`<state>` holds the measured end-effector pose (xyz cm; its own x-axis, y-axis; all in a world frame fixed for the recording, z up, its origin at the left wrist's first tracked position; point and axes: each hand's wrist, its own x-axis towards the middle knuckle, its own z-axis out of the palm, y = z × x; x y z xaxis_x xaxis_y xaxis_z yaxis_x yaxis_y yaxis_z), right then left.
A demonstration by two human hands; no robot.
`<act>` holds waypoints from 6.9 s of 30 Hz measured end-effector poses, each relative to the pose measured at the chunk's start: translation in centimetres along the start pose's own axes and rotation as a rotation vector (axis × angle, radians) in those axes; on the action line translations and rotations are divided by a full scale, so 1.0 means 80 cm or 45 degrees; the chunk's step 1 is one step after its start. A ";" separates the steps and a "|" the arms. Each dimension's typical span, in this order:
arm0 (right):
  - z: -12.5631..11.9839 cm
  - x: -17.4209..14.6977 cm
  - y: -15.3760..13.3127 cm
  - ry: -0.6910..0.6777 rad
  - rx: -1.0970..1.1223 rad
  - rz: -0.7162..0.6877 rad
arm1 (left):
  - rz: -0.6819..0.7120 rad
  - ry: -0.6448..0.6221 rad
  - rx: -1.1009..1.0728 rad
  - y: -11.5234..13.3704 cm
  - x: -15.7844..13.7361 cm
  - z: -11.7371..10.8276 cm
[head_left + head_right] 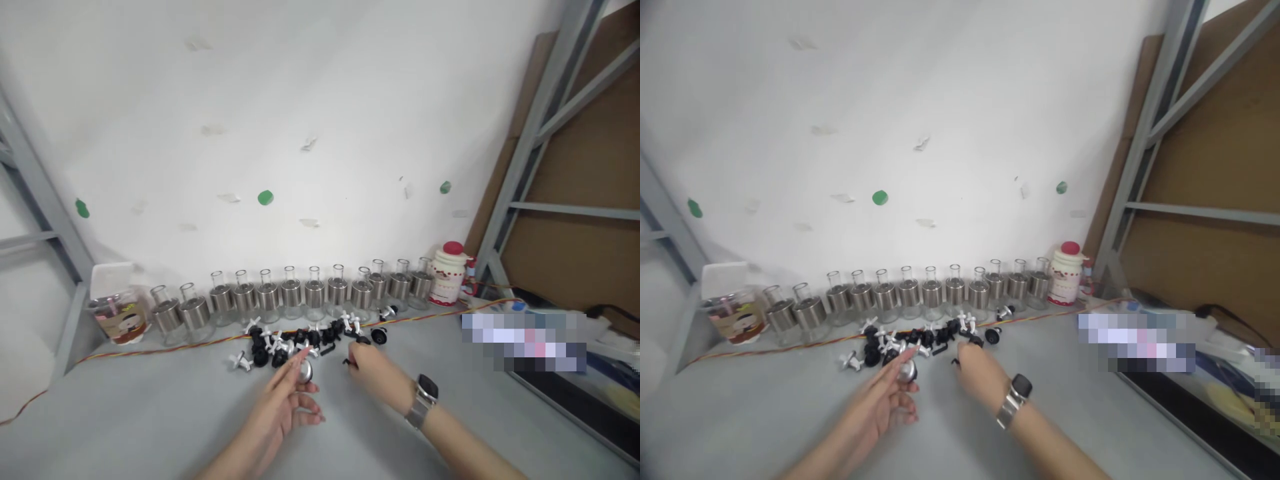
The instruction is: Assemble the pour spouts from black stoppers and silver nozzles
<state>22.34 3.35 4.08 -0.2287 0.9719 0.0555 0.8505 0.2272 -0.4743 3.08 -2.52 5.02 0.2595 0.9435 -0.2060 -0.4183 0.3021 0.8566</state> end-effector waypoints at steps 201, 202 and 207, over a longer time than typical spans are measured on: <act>0.013 -0.025 -0.055 -0.514 1.870 0.057 | 0.915 -0.008 1.549 -0.027 -0.002 -0.030; 0.012 -0.025 -0.055 -0.510 1.900 0.056 | 0.881 0.003 1.512 -0.028 -0.002 -0.030; 0.010 -0.020 -0.050 -0.529 1.962 0.019 | 0.670 0.077 1.357 -0.021 -0.006 -0.021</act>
<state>18.88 0.80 5.17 -0.5516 0.8313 -0.0676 -0.3573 -0.3087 -0.8815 2.23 -3.27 2.89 0.2193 0.9313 0.2909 0.4805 -0.3626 0.7985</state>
